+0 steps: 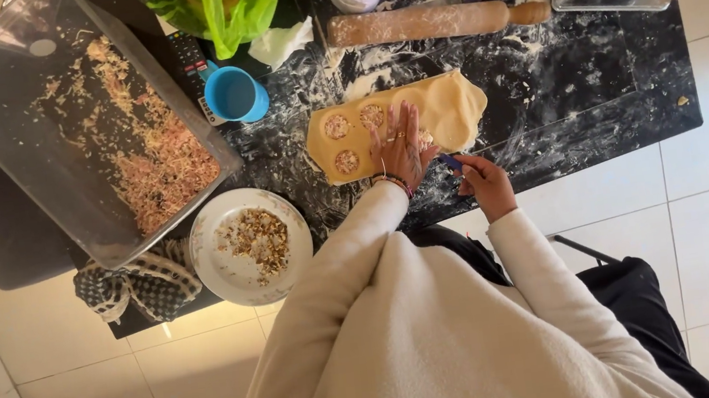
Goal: Filling a ravioli mold with meat and cheese filling.
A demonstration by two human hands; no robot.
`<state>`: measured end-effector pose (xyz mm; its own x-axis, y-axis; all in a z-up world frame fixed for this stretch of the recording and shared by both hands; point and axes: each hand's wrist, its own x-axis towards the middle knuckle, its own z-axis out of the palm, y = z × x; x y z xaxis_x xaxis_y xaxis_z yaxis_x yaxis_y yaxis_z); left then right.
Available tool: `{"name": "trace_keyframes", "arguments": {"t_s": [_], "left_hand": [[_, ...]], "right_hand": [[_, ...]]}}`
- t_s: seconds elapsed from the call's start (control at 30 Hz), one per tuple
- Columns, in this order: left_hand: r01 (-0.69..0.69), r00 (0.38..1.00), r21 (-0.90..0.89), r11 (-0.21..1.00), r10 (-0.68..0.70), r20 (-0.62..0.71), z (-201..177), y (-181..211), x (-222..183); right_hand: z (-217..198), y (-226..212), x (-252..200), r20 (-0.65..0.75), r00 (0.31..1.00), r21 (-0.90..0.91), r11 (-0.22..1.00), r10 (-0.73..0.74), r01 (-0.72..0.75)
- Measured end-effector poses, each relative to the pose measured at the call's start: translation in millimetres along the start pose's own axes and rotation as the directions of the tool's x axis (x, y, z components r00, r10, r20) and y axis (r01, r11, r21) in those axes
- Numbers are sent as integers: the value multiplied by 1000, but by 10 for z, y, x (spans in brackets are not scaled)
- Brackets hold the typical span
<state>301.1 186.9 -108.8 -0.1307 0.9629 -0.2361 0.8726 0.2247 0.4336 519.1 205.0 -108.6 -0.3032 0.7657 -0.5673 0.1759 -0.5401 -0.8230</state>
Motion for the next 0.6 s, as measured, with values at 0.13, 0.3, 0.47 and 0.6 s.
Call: {"name": "trace_keyframes", "arguments": {"t_s": [0.13,0.3,0.47,0.6], "left_hand": [[-38,996,13,999,38,-78,236,-47,104],[-7,1000,34,999,7,6,195,1,162],[-16,999,59,998,18,-31,352,-41,211],[-12,998,47,999,15,-61,412,-59,217]], "right_hand": [[41,-68,-52,-33,996,-159,985,-79,73],[115,-188,-155,-45,990,-329,938,-135,113],[206,-424,-278,-78,988,-456,886,-134,84],[167,-389,-270,-56,994,-413,909,-89,58]]}}
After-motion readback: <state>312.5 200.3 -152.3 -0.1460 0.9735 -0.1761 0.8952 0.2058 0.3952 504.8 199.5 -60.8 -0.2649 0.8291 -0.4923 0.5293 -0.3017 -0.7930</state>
